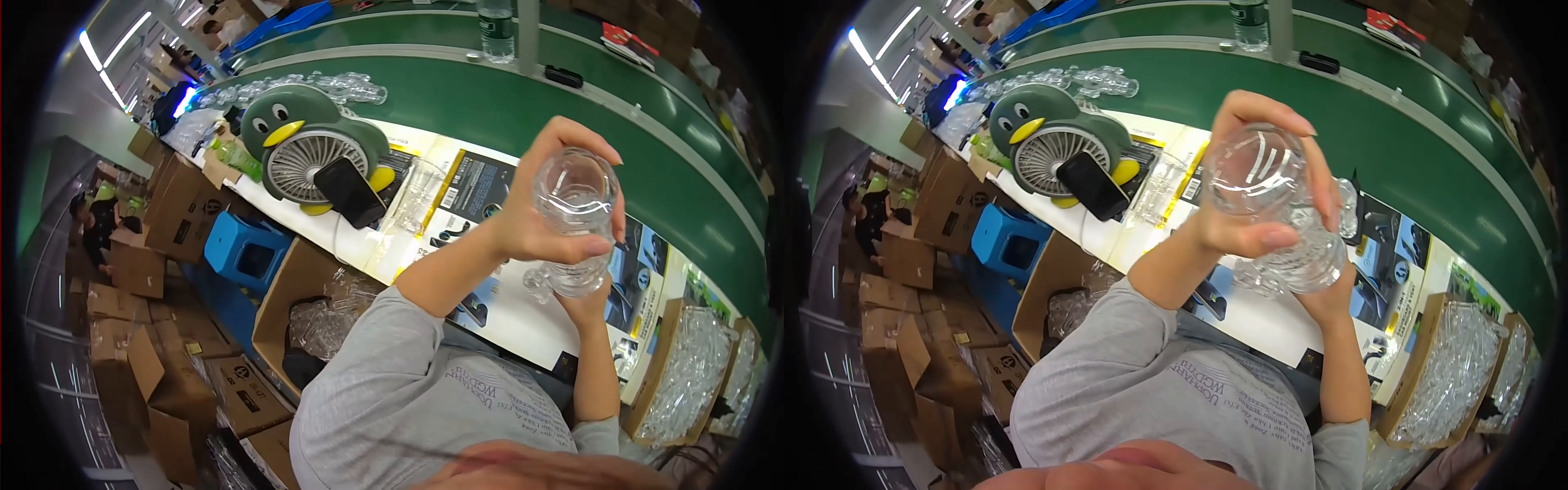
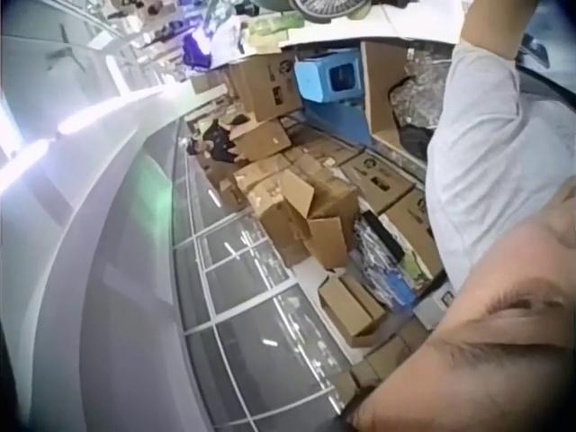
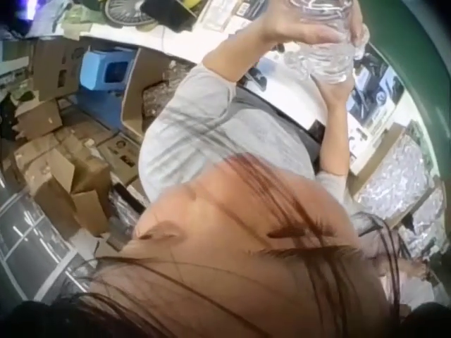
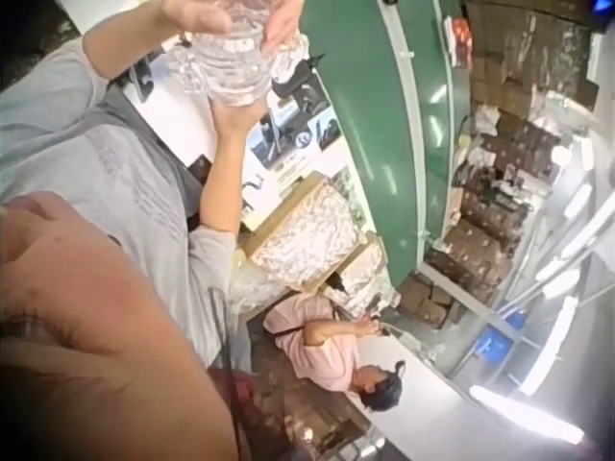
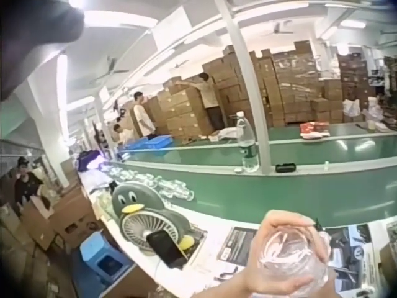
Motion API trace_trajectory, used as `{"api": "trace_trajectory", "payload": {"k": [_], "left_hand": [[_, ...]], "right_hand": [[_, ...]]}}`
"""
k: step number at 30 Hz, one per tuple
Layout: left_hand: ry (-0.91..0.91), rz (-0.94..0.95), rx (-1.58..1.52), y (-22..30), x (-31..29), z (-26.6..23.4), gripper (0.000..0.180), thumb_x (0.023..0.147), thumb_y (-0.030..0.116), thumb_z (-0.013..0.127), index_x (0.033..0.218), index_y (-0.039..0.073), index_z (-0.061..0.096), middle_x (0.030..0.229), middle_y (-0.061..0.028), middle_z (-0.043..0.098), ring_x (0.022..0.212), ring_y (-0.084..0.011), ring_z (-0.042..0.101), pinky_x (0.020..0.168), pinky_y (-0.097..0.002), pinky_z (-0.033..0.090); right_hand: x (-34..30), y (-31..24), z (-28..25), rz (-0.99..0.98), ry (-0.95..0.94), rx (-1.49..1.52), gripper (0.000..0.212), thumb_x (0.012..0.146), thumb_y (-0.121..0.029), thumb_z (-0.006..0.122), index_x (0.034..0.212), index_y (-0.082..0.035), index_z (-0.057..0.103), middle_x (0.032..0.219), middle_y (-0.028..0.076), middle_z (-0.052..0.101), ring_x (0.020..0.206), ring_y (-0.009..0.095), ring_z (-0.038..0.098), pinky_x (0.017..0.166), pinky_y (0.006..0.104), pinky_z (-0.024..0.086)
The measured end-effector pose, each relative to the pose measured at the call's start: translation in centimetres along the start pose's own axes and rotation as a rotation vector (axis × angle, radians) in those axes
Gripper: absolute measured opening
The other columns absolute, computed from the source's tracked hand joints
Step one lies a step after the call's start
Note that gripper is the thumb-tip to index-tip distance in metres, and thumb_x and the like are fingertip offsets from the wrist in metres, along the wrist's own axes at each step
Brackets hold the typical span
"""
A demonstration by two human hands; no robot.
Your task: The user is assembling and cleaning plastic bottle components at a factory assembly station.
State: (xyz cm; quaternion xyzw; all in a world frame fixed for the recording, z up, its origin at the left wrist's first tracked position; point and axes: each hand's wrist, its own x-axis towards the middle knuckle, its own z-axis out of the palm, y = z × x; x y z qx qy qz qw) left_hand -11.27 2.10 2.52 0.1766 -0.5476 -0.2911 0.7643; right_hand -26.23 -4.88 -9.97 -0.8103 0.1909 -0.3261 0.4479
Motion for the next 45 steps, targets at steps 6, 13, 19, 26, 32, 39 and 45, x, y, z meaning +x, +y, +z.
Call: {"api": "trace_trajectory", "payload": {"k": [6,13,19,26,32,39,45], "left_hand": [[0.107,0.027,0.013,-1.2,0.0,0.9,0.060,0.065,0.010,0.070,0.111,0.001,0.031,0.073,-0.0167,0.055,0.064,-0.0236,0.059,0.060,-0.0343,0.051],[-0.065,0.082,0.128,-0.7,-0.3,0.9,0.064,0.060,0.008,0.076,0.107,0.001,0.033,0.073,-0.0129,0.056,0.064,-0.0190,0.061,0.058,-0.0274,0.049],[0.100,0.102,0.249,-1.8,-0.1,1.2,0.062,0.060,0.012,0.075,0.107,0.002,0.036,0.073,-0.0063,0.052,0.066,-0.0117,0.057,0.057,-0.0230,0.044],[-0.011,0.054,0.180,-1.9,-0.3,0.5,0.066,0.054,0.016,0.079,0.103,0.002,0.038,0.090,-0.0087,0.050,0.069,-0.0121,0.056,0.062,-0.0233,0.046],[-0.083,0.079,0.134,-1.7,-0.4,1.1,0.068,0.052,0.017,0.080,0.103,0.002,0.039,0.096,-0.0078,0.045,0.073,-0.0122,0.056,0.062,-0.0237,0.047],[0.032,0.065,0.186,-2.2,-0.9,1.5,0.068,0.054,0.019,0.079,0.105,0.002,0.038,0.095,-0.0080,0.045,0.071,-0.0123,0.055,0.062,-0.0237,0.046],[0.024,0.044,0.200,-2.4,-0.8,1.2,0.069,0.055,0.020,0.079,0.106,0.001,0.038,0.092,-0.0077,0.045,0.070,-0.0124,0.055,0.061,-0.0238,0.045]], "right_hand": [[0.1,-0.5,0.7,-0.120,0.273,-0.024,0.049,0.061,-0.016,0.079,0.102,-0.002,0.058,0.098,0.011,0.062,0.086,0.021,0.061,0.078,0.0306,0.047],[-2.3,4.4,-0.4,0.040,-0.028,0.033,0.046,0.063,-0.020,0.077,0.100,-0.002,0.056,0.092,0.009,0.059,0.084,0.021,0.058,0.074,0.0346,0.045],[-3.3,7.6,-0.3,-0.020,0.173,0.020,0.060,0.069,-0.016,0.072,0.118,0.000,0.042,0.116,0.014,0.049,0.102,0.024,0.051,0.088,0.0347,0.040],[-3.3,6.1,-0.3,0.148,0.071,-0.055,0.059,0.067,-0.012,0.074,0.117,-0.002,0.044,0.111,0.012,0.053,0.100,0.022,0.053,0.087,0.0340,0.041],[-2.9,5.7,-0.4,0.237,-0.039,-0.070,0.063,0.068,-0.013,0.073,0.121,-0.002,0.039,0.115,0.012,0.050,0.097,0.022,0.054,0.087,0.0329,0.041],[-3.3,6.2,0.1,-0.044,0.179,0.021,0.060,0.069,-0.012,0.071,0.120,0.000,0.040,0.115,0.012,0.048,0.102,0.021,0.050,0.086,0.0329,0.040],[-3.8,7.5,-0.1,0.007,0.151,0.069,0.050,0.069,-0.012,0.072,0.110,0.000,0.047,0.103,0.010,0.055,0.088,0.020,0.054,0.080,0.0320,0.043]]}}
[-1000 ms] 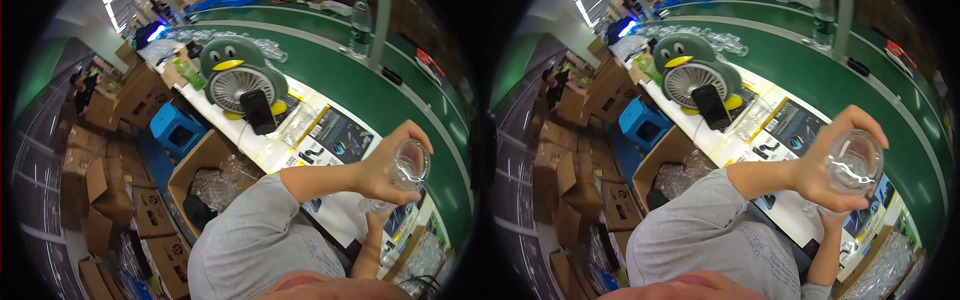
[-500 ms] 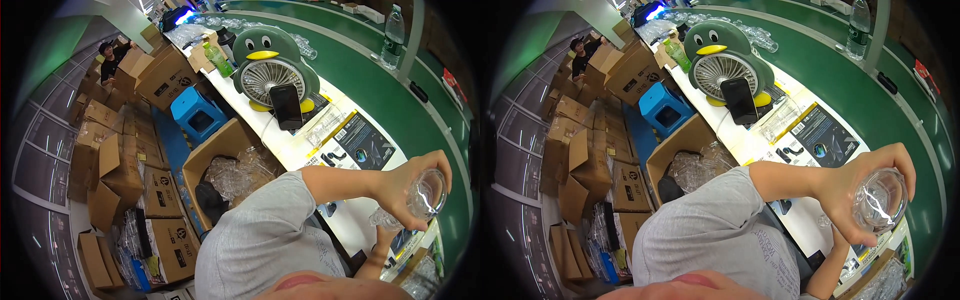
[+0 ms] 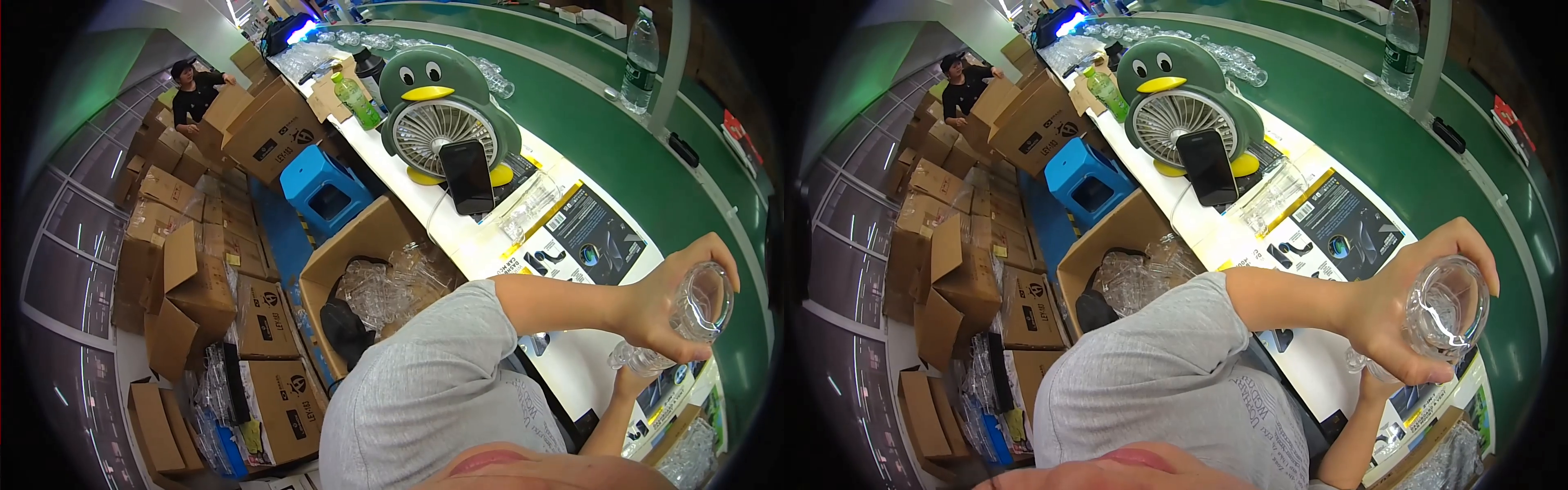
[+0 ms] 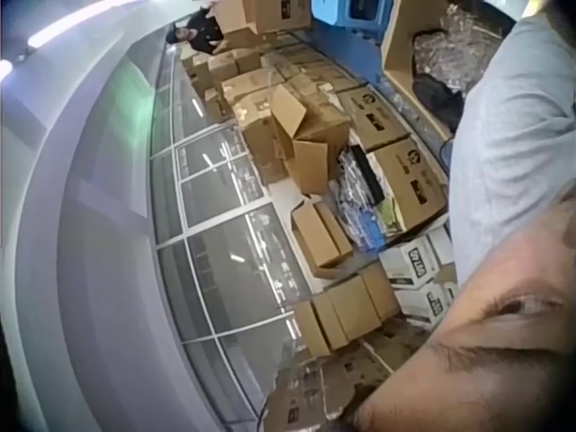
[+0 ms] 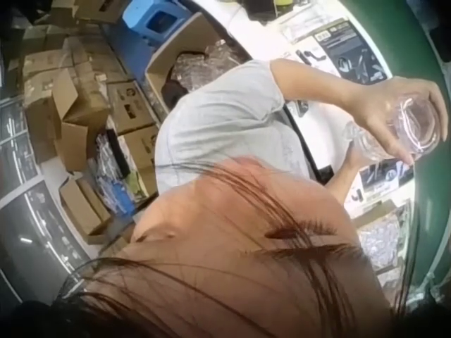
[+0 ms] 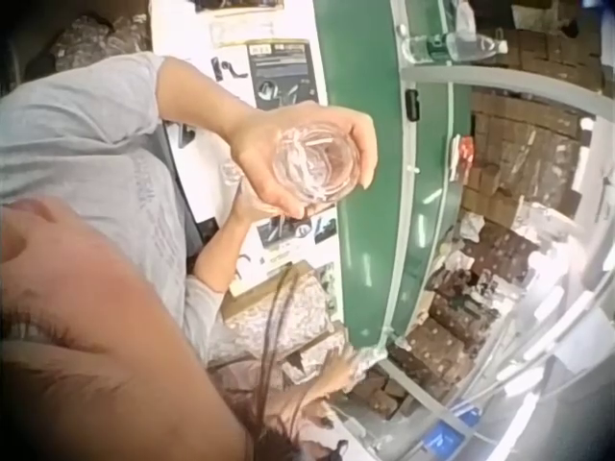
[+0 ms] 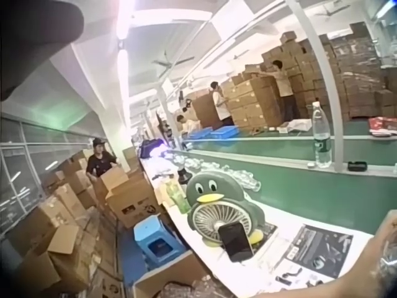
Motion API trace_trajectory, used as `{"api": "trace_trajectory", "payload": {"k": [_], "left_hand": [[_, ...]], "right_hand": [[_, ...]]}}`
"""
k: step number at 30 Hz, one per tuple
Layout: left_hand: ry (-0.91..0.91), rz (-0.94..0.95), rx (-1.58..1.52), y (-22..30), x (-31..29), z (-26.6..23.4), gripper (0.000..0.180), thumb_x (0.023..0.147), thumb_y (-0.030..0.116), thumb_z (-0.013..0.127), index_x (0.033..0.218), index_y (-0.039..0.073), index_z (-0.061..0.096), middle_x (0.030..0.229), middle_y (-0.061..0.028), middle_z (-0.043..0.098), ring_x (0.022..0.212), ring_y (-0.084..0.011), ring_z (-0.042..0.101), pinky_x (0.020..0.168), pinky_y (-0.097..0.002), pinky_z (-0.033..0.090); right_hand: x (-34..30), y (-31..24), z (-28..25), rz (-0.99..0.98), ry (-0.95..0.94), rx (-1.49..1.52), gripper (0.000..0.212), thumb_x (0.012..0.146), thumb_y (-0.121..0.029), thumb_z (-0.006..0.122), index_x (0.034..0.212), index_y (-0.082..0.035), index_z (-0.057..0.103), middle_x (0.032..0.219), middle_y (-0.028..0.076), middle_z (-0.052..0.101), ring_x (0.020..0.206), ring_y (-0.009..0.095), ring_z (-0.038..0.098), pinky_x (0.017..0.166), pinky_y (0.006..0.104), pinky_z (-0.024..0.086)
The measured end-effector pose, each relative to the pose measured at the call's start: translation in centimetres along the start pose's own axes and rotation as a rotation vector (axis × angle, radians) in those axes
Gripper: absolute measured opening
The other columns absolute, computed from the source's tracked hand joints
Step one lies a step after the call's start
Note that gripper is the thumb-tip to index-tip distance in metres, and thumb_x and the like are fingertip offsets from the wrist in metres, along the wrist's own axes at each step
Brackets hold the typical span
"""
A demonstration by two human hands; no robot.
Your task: The user is assembling and cleaning plastic bottle components at a factory assembly station.
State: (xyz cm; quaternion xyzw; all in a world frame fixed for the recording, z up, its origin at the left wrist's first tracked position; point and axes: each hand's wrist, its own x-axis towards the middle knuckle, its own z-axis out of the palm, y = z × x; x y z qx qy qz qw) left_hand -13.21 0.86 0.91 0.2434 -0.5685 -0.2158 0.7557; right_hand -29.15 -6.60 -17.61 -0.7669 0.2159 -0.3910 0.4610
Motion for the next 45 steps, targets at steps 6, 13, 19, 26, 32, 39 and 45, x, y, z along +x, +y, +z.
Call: {"api": "trace_trajectory", "payload": {"k": [6,13,19,26,32,39,45], "left_hand": [[-0.025,0.007,-0.052,-0.2,0.3,0.2,0.068,0.054,0.018,0.079,0.105,0.002,0.037,0.093,-0.0082,0.046,0.069,-0.0124,0.055,0.062,-0.0239,0.046],[-0.128,-0.026,-0.040,0.8,0.3,0.2,0.068,0.052,0.018,0.081,0.104,0.003,0.040,0.098,-0.0081,0.044,0.073,-0.0136,0.055,0.064,-0.0243,0.047],[-0.177,-0.016,-0.105,0.5,0.0,0.0,0.070,0.050,0.023,0.084,0.104,0.004,0.042,0.101,-0.0068,0.046,0.086,-0.0135,0.052,0.072,-0.0258,0.045],[-0.149,-0.185,-0.087,0.6,0.2,0.4,0.067,0.049,0.022,0.082,0.100,0.004,0.042,0.090,-0.0059,0.051,0.081,-0.0128,0.054,0.070,-0.0250,0.045],[-0.039,-0.168,-0.119,0.5,-0.2,0.6,0.065,0.050,0.022,0.080,0.099,0.004,0.041,0.087,-0.0058,0.051,0.079,-0.0125,0.054,0.070,-0.0252,0.045],[-0.246,-0.128,-0.076,2.2,0.5,0.6,0.066,0.057,0.029,0.079,0.103,0.003,0.041,0.094,-0.0106,0.053,0.085,-0.0193,0.055,0.073,-0.0297,0.045],[-0.503,0.148,0.231,1.5,0.3,0.6,0.074,0.058,0.033,0.077,0.117,0.004,0.042,0.104,-0.0129,0.054,0.098,-0.0298,0.052,0.086,-0.0397,0.040]], "right_hand": [[-0.2,1.2,-0.1,0.062,0.017,-0.037,0.046,0.069,-0.007,0.071,0.108,-0.002,0.047,0.104,0.011,0.055,0.089,0.019,0.056,0.081,0.0321,0.045],[-0.3,6.2,-1.7,0.011,-0.094,-0.257,0.048,0.068,-0.006,0.074,0.110,0.000,0.051,0.110,0.013,0.055,0.095,0.021,0.055,0.083,0.0331,0.045],[0.5,3.5,-1.9,0.098,-0.164,-0.050,0.050,0.068,-0.006,0.073,0.111,0.001,0.048,0.105,0.014,0.057,0.092,0.020,0.057,0.080,0.0323,0.046],[0.3,-1.7,0.2,0.105,0.062,-0.039,0.050,0.071,-0.006,0.071,0.113,0.001,0.044,0.105,0.013,0.056,0.092,0.020,0.056,0.080,0.0313,0.045],[0.2,-0.2,0.4,-0.006,0.104,-0.026,0.058,0.068,-0.015,0.073,0.116,-0.003,0.044,0.109,0.012,0.051,0.094,0.020,0.052,0.081,0.0328,0.044],[0.6,-1.0,-1.0,0.025,0.011,-0.023,0.054,0.070,-0.012,0.070,0.116,-0.002,0.043,0.109,0.010,0.050,0.094,0.019,0.052,0.081,0.0321,0.043],[2.7,-0.4,-0.2,0.010,0.045,-0.217,0.054,0.073,-0.009,0.067,0.119,-0.001,0.040,0.115,0.011,0.047,0.098,0.020,0.050,0.086,0.0323,0.041]]}}
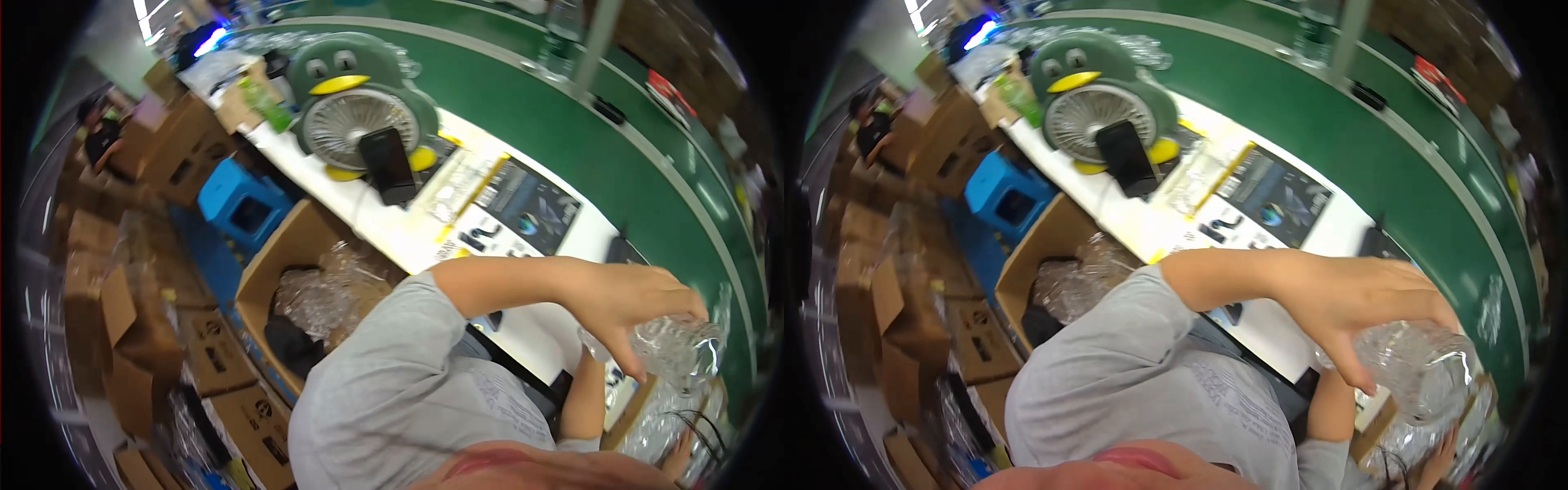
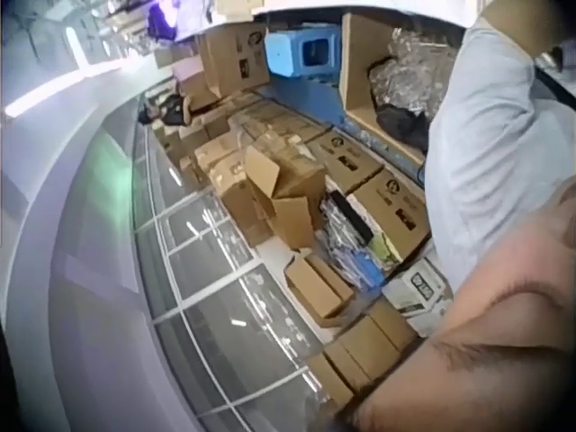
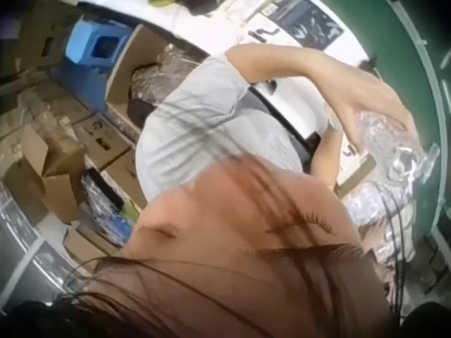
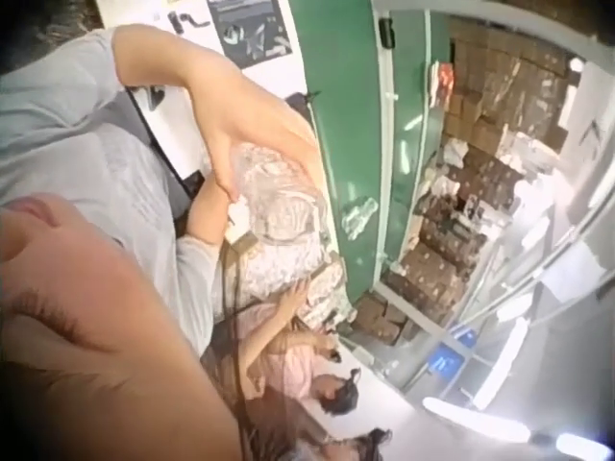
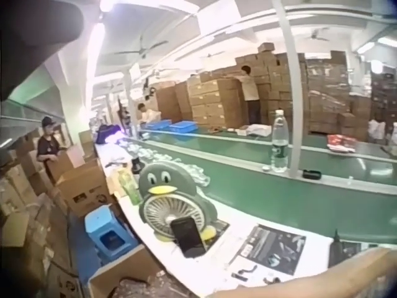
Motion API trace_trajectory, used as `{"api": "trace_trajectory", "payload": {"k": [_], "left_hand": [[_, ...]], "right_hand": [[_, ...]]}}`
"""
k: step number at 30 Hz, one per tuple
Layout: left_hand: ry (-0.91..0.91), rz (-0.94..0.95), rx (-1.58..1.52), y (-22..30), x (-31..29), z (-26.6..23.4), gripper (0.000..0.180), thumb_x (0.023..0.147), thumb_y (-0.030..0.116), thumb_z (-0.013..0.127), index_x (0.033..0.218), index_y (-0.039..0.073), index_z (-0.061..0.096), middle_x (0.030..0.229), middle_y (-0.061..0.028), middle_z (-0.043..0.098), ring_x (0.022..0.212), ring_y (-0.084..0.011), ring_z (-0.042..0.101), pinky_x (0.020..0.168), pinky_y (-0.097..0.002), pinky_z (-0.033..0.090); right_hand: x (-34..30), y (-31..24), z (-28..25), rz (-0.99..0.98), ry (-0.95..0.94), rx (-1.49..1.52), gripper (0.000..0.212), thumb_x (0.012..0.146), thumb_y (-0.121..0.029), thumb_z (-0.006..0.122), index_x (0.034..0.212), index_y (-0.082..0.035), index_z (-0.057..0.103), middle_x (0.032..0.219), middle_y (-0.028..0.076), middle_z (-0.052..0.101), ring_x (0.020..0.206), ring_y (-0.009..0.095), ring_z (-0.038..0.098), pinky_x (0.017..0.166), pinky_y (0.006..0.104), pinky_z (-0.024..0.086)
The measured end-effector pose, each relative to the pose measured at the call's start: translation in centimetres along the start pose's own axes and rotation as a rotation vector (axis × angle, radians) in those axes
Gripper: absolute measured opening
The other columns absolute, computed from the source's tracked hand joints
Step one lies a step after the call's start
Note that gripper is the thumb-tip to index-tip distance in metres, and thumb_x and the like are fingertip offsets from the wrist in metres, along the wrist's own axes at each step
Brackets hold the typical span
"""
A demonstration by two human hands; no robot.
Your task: The user is assembling and cleaning plastic bottle components at a factory assembly station.
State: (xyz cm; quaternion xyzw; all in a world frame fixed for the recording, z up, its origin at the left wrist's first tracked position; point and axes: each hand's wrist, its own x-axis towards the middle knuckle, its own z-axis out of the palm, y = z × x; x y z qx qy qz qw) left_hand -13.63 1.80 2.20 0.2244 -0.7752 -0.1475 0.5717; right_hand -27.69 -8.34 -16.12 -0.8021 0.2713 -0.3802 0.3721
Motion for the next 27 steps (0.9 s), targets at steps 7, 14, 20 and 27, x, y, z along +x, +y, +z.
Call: {"api": "trace_trajectory", "payload": {"k": [7,14,20,27], "left_hand": [[0.057,-0.004,0.516,-0.8,0.3,-0.3,0.068,0.055,0.020,0.077,0.117,0.013,0.049,0.113,-0.0092,0.052,0.107,-0.0293,0.050,0.098,-0.0483,0.034],[-0.014,-0.233,1.202,-12.1,-0.1,-8.2,0.061,0.060,0.012,0.070,0.117,0.017,0.050,0.111,-0.0106,0.051,0.106,-0.0295,0.050,0.098,-0.0453,0.032],[-0.442,-0.643,1.644,-20.6,-9.5,-18.6,0.055,0.070,0.009,0.063,0.122,0.018,0.046,0.111,-0.0080,0.052,0.110,-0.0268,0.049,0.093,-0.0560,0.034],[-0.478,-0.834,1.760,-21.9,-15.2,-21.4,0.038,0.077,0.013,0.057,0.113,0.018,0.047,0.108,-0.0040,0.055,0.110,-0.0260,0.050,0.092,-0.0571,0.033]], "right_hand": [[1.2,0.7,-0.7,-0.099,0.092,-0.072,0.053,0.077,-0.005,0.063,0.123,0.000,0.037,0.123,0.012,0.043,0.104,0.022,0.049,0.091,0.0324,0.039],[2.2,-4.1,-0.8,-0.304,0.296,-0.019,0.043,0.074,0.003,0.058,0.115,0.000,0.043,0.111,0.013,0.049,0.102,0.023,0.049,0.092,0.0328,0.038],[2.7,-4.7,-0.5,-0.424,0.284,-0.099,0.036,0.069,0.006,0.058,0.103,-0.001,0.052,0.102,0.014,0.053,0.093,0.027,0.052,0.083,0.0328,0.042],[2.3,-4.8,-0.9,-0.420,0.289,-0.110,0.031,0.068,0.005,0.058,0.098,-0.001,0.053,0.098,0.013,0.055,0.092,0.028,0.053,0.082,0.0342,0.042]]}}
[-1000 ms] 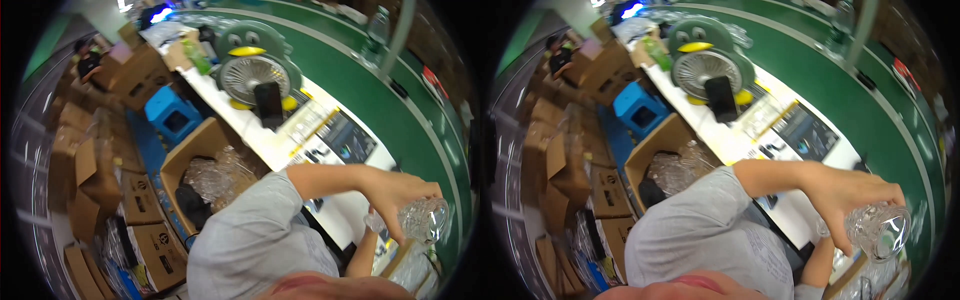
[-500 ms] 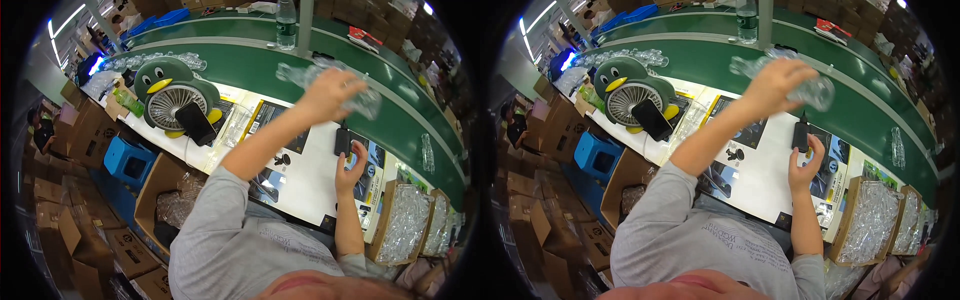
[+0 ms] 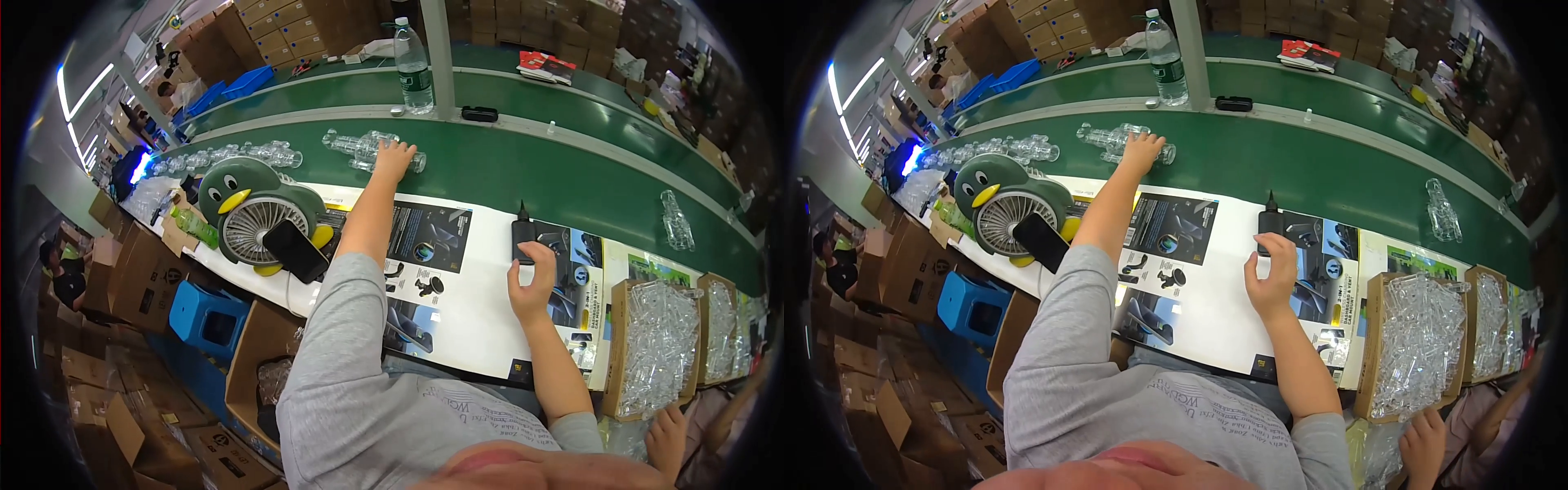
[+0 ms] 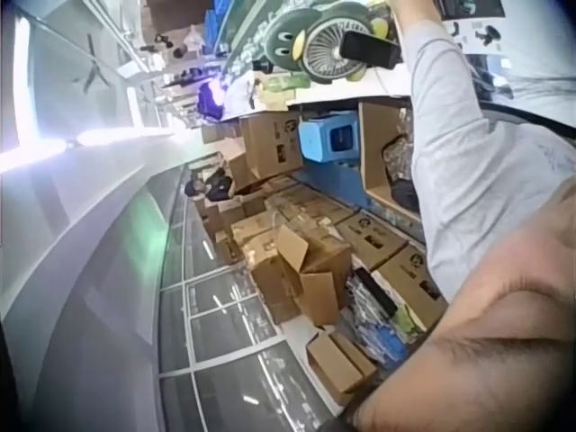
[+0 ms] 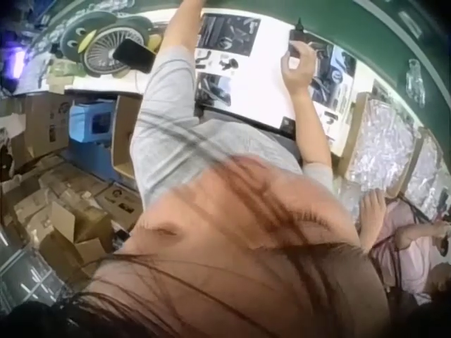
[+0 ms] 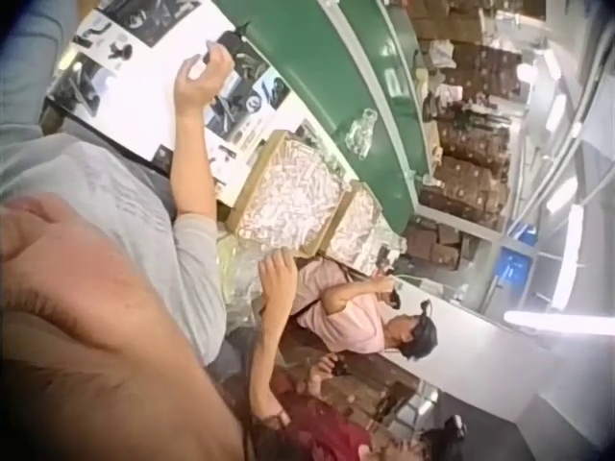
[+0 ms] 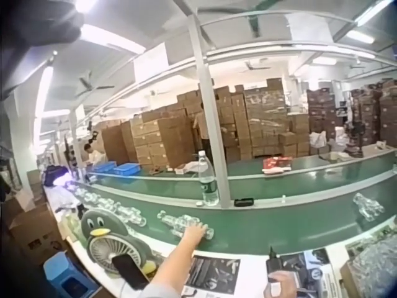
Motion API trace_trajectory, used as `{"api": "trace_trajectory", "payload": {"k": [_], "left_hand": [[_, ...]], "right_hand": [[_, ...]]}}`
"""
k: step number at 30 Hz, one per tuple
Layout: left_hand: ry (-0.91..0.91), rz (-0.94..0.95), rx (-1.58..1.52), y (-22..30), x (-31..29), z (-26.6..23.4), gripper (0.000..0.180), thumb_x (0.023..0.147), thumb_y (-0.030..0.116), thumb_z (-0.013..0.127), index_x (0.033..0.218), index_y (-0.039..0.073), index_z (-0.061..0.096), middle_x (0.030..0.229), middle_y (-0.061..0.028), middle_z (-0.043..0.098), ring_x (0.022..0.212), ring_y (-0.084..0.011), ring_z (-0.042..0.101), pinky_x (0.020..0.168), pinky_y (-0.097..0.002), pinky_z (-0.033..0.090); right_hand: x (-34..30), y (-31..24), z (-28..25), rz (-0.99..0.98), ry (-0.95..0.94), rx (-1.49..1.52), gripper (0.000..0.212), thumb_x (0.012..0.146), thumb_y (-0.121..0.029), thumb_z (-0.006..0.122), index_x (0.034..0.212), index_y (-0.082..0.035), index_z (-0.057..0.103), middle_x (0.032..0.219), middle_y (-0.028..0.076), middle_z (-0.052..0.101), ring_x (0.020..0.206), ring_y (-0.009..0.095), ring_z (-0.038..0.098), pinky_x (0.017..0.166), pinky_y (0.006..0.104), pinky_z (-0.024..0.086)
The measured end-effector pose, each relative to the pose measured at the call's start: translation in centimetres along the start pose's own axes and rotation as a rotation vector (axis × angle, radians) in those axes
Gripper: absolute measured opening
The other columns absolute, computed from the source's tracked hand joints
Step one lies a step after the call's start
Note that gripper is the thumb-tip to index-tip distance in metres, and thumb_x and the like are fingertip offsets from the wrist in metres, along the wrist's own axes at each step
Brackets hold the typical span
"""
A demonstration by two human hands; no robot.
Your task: The user is assembling and cleaning plastic bottle components at a factory assembly station.
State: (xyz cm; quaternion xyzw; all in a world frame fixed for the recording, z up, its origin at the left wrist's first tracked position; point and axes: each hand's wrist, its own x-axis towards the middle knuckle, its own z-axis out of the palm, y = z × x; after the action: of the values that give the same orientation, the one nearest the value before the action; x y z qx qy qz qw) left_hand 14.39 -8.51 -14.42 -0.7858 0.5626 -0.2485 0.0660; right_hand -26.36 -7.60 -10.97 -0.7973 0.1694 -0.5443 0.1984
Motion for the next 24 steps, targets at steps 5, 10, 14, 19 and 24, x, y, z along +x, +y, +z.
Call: {"api": "trace_trajectory", "payload": {"k": [5,10,14,19,24], "left_hand": [[0.099,-0.075,0.044,0.7,-0.5,-0.5,0.036,0.078,0.015,0.056,0.113,0.017,0.048,0.109,-0.0085,0.053,0.114,-0.0275,0.046,0.092,-0.0554,0.034],[-0.145,-0.014,-0.166,2.2,-1.1,-11.4,0.028,0.077,0.018,0.056,0.104,0.011,0.054,0.106,-0.0112,0.059,0.102,-0.0289,0.056,0.078,-0.0466,0.046],[-0.259,-0.064,-0.248,2.4,-6.7,-18.9,0.033,0.079,0.025,0.057,0.108,0.011,0.054,0.090,-0.0102,0.064,0.086,-0.0309,0.061,0.070,-0.0432,0.049],[-0.505,-0.267,-0.108,2.1,-15.0,-19.3,0.040,0.079,0.032,0.058,0.104,0.002,0.051,0.081,-0.0157,0.064,0.080,-0.0304,0.063,0.066,-0.0424,0.050],[-0.433,-0.381,-0.006,3.9,-18.6,-12.8,0.067,0.075,0.017,0.058,0.136,0.014,0.030,0.106,-0.0216,0.051,0.078,-0.0324,0.062,0.063,-0.0407,0.051]], "right_hand": [[0.0,-0.1,0.3,0.009,0.001,0.009,0.030,0.068,0.006,0.058,0.098,-0.001,0.054,0.096,0.013,0.055,0.088,0.027,0.053,0.080,0.0325,0.042],[0.0,0.7,0.7,0.009,-0.012,0.032,0.032,0.069,0.007,0.057,0.100,-0.001,0.054,0.097,0.011,0.054,0.083,0.022,0.052,0.075,0.0295,0.043],[0.4,0.6,0.3,0.051,0.005,0.047,0.033,0.069,0.007,0.057,0.101,-0.002,0.054,0.097,0.011,0.054,0.083,0.021,0.052,0.076,0.0288,0.043],[0.3,-0.2,0.3,0.074,-0.019,0.092,0.032,0.071,0.006,0.057,0.101,-0.002,0.054,0.098,0.011,0.053,0.084,0.021,0.052,0.077,0.0285,0.043],[-0.2,-0.3,0.1,0.109,-0.025,0.105,0.030,0.073,0.006,0.056,0.101,-0.002,0.053,0.098,0.010,0.052,0.085,0.020,0.053,0.078,0.0280,0.043]]}}
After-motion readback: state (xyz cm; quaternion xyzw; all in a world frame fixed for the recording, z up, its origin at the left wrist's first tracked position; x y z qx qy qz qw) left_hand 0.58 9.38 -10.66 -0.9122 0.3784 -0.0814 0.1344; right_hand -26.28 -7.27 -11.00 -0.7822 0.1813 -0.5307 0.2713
